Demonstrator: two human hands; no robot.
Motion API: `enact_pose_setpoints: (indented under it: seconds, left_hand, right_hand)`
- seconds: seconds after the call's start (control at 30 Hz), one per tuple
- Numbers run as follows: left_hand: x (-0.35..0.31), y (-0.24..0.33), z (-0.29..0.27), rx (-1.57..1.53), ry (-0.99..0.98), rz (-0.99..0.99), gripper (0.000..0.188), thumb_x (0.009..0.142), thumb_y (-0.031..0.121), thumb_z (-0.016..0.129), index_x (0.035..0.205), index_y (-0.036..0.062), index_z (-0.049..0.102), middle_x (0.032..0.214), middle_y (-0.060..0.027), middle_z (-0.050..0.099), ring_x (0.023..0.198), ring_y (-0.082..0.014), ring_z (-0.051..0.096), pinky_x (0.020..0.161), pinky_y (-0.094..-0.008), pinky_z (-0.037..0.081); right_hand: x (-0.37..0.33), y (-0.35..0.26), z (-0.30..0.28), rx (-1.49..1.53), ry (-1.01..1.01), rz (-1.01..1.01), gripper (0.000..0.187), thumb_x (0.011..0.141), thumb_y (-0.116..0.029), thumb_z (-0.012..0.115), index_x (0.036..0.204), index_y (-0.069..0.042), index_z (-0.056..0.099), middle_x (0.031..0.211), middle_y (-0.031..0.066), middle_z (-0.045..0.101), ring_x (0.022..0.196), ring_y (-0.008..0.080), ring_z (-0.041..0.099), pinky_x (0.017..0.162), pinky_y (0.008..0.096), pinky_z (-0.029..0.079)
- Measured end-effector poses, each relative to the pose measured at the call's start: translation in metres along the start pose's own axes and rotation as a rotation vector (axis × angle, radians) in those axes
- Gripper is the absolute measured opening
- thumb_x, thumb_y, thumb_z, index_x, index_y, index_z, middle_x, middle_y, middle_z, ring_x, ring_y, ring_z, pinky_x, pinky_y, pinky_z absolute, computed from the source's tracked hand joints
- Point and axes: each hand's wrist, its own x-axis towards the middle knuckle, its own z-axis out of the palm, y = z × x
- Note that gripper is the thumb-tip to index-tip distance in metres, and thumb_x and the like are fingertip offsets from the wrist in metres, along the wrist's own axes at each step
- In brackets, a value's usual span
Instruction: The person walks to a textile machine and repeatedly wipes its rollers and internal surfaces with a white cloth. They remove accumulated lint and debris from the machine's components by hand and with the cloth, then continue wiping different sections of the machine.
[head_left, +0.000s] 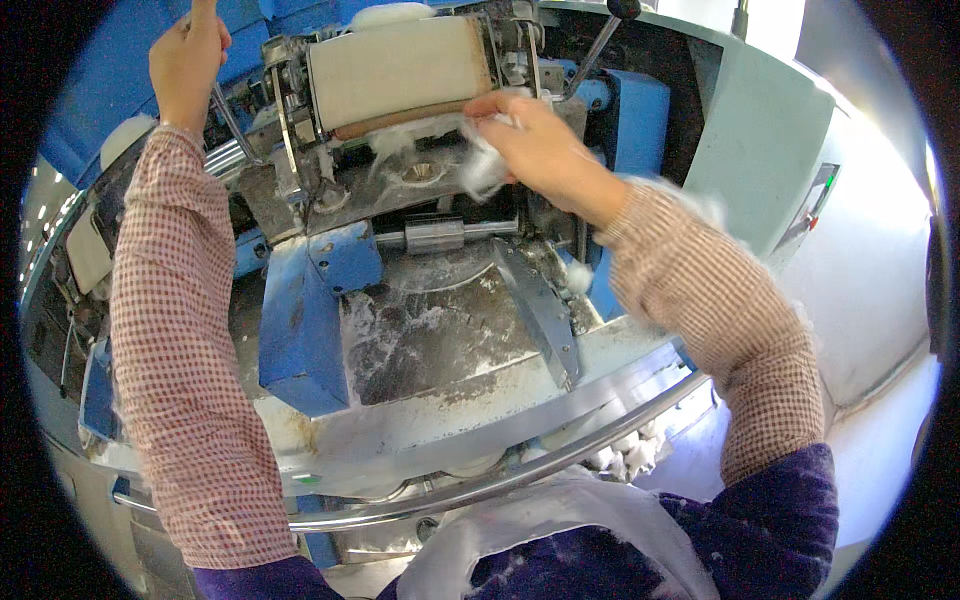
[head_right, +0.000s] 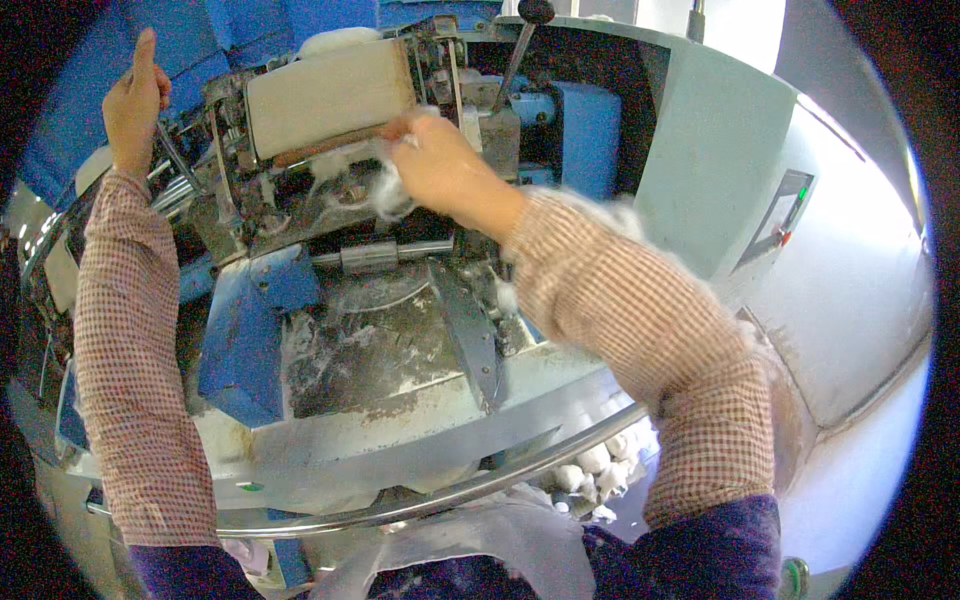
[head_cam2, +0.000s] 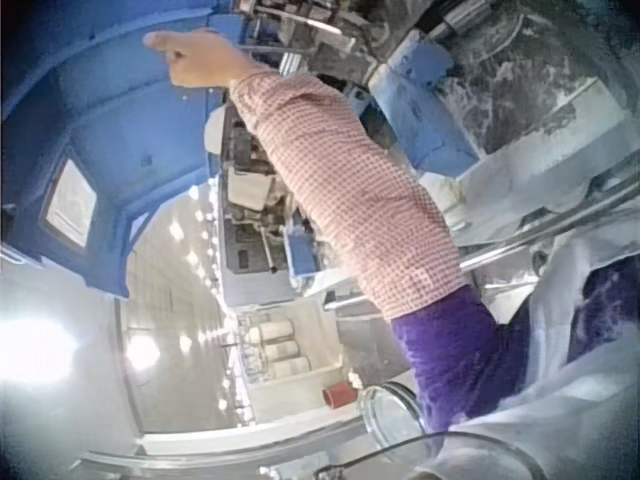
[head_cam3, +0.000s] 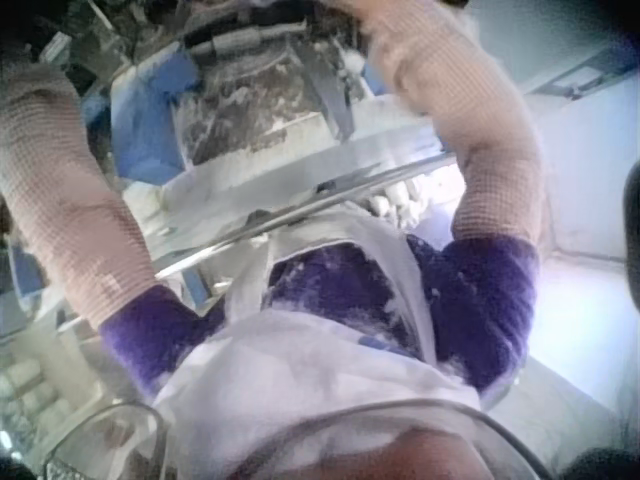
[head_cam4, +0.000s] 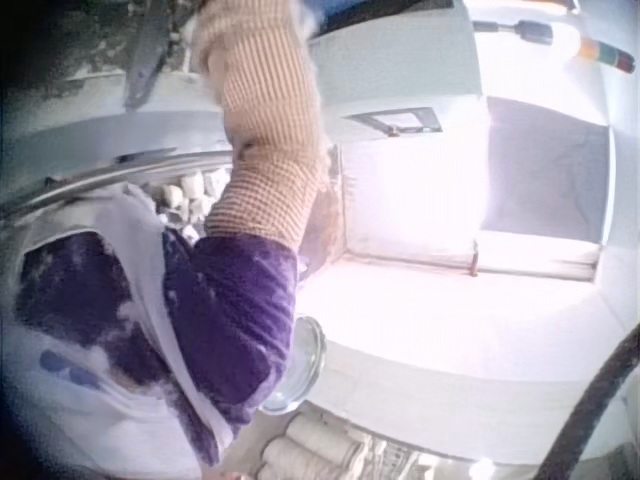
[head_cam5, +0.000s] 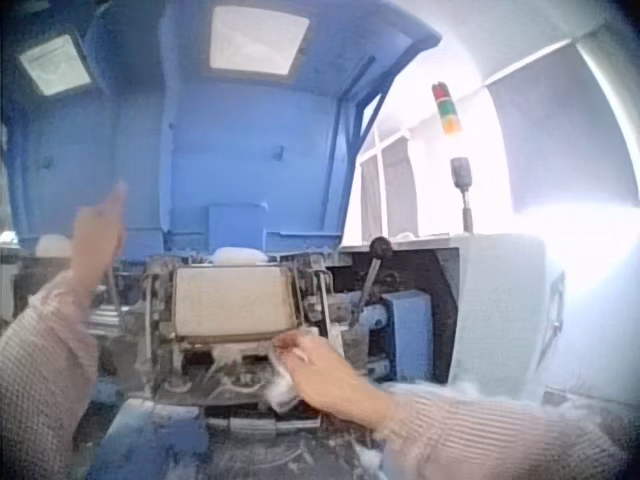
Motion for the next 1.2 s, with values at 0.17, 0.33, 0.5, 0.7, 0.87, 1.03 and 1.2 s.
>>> enact_pose_setpoints:
  seconds: [0.17,0.33,0.5,0.7,0.87,1.03,1.2]
  left_hand:
    - [-0.015,-0.018,-0.015,-0.083,-0.043,0.136,0.06,0.086,0.059,0.054,0.083,0.0001,0.064,0.073,-0.0052,0.061,0.066,-0.011,0.054,0.064,-0.025,0.044]
    - [-0.056,-0.014,-0.055,-0.089,-0.045,0.137,0.052,0.091,0.051,0.053,0.104,0.0006,0.062,0.093,-0.0069,0.064,0.08,-0.0103,0.057,0.071,-0.0239,0.045]
    - [-0.124,0.005,-0.126,-0.215,-0.106,-0.012,0.038,0.099,0.034,0.045,0.112,0.0008,0.057,0.096,-0.0073,0.063,0.083,-0.0108,0.058,0.074,-0.0255,0.047]
    - [-0.231,0.004,-0.219,-0.13,-0.215,-0.037,0.028,0.1,0.021,0.042,0.116,0.0,0.052,0.092,-0.0082,0.062,0.078,-0.0102,0.056,0.071,-0.025,0.047]
    - [-0.316,-0.015,-0.295,0.161,0.021,-0.366,0.022,0.099,0.016,0.046,0.11,-0.0006,0.055,0.084,-0.0057,0.062,0.074,-0.009,0.056,0.067,-0.023,0.046]
    - [-0.358,-0.034,-0.329,0.475,-0.097,-0.474,0.017,0.092,0.014,0.058,0.1,-0.0005,0.06,0.085,-0.0053,0.062,0.076,-0.0097,0.057,0.062,-0.0218,0.045]
    - [-0.356,-0.048,-0.319,0.464,-0.379,-0.486,0.019,0.087,0.015,0.064,0.087,-0.0039,0.062,0.073,-0.0062,0.061,0.071,-0.0104,0.057,0.052,-0.0242,0.043]
  right_hand:
    - [0.068,0.051,0.051,0.668,0.154,0.416,0.019,0.093,-0.014,0.048,0.107,-0.001,0.053,0.105,0.0106,0.057,0.088,0.024,0.056,0.06,0.0372,0.049]
    - [0.076,0.053,0.092,1.379,0.32,0.465,0.02,0.091,-0.003,0.047,0.11,0.0,0.049,0.108,0.0136,0.054,0.091,0.0263,0.054,0.058,0.0381,0.049]
    - [0.083,0.06,0.122,0.938,0.051,0.127,0.022,0.094,-0.008,0.046,0.116,-0.002,0.048,0.115,0.0173,0.05,0.095,0.0273,0.052,0.063,0.0357,0.051]
    - [0.098,0.104,0.126,0.237,0.109,-0.209,0.027,0.088,-0.018,0.053,0.111,-0.003,0.053,0.108,0.0186,0.055,0.093,0.0308,0.056,0.07,0.0377,0.052]
    - [0.092,0.118,0.094,-0.556,0.214,-0.242,0.035,0.078,-0.028,0.064,0.104,-0.003,0.061,0.098,0.0192,0.063,0.09,0.0347,0.061,0.076,0.04,0.052]
    - [0.108,0.114,0.083,0.203,0.278,0.025,0.036,0.082,-0.026,0.064,0.106,0.001,0.059,0.099,0.0195,0.063,0.089,0.0339,0.061,0.078,0.0405,0.051]
    - [0.131,0.151,0.09,0.732,0.33,0.11,0.024,0.079,-0.014,0.065,0.096,0.002,0.059,0.091,0.0166,0.063,0.081,0.0308,0.061,0.071,0.041,0.051]
